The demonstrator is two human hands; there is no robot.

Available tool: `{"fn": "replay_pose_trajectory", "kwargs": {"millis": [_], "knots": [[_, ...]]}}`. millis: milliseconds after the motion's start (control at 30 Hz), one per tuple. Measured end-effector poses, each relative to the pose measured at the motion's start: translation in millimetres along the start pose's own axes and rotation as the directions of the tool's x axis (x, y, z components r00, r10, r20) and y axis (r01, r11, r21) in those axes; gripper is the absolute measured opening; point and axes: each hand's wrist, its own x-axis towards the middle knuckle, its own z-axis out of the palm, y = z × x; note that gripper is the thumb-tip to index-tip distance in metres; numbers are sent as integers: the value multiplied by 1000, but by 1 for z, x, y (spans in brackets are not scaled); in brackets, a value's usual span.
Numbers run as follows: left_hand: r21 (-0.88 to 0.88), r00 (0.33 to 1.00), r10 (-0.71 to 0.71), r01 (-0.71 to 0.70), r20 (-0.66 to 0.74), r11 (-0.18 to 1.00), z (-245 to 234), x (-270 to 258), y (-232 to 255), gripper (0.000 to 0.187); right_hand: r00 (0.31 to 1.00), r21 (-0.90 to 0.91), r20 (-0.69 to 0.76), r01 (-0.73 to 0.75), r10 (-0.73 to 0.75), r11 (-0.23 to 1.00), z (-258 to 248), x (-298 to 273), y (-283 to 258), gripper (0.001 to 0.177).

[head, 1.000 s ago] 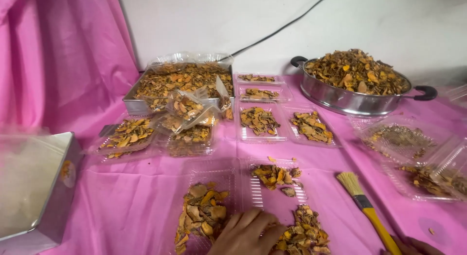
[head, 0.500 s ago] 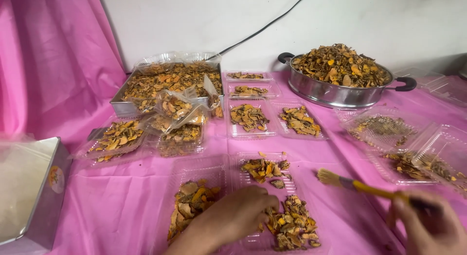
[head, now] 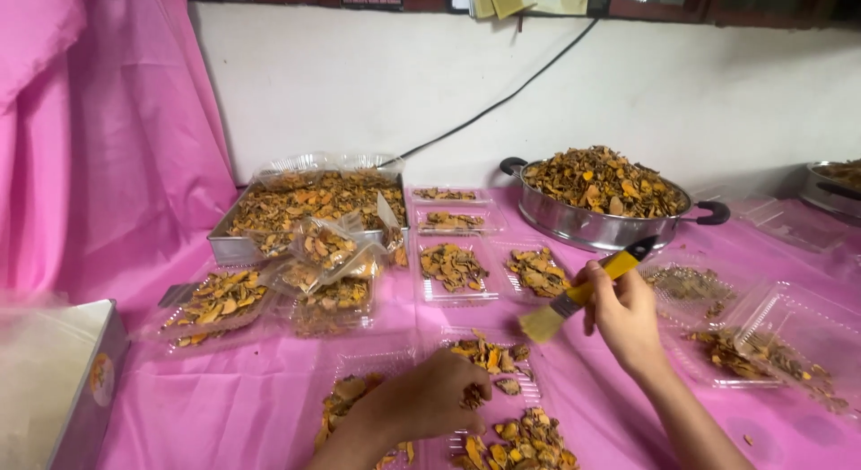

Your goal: Sorting and packaging dried tea leaves into plastic containers and bags using a brush and hands.

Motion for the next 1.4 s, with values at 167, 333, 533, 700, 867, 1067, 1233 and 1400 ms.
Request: {"fn": "replay_pose_trajectory", "kwargs": {"millis": [167,333,533,700,867,1067,1233,1400], "knots": [[-32,996,-81,80,-43,996,6,-3,7,12,992,329,47,94,-116,940,18,-16,16,41],[-22,993,-89,87,-74,996,24,21,-32,12,982,638,154,-15,-107,770,22,-22,61,9],[-44,974,-187,183,-127,982,29,26,-41,18,895,751,408,-216,-182,624,18,-28,62,14],[-125,948,-318,313,-19,942,11,4,-15,30,905,735,390,-195,-170,649,12,-30,66,15],[122,998,-56,53,24,991,38,24,-54,37,908,741,386,-199,-163,642,6,-33,60,13],[148,996,-13,26,-90,989,48,30,-62,20,898,744,406,-215,-172,633,11,-37,61,17],[-59,936,-196,187,-292,981,27,16,-29,21,871,755,429,-202,-238,623,11,-45,47,14],[-347,793,-446,316,-414,883,18,13,-18,20,858,741,419,-135,-296,658,9,-45,53,19]]}}
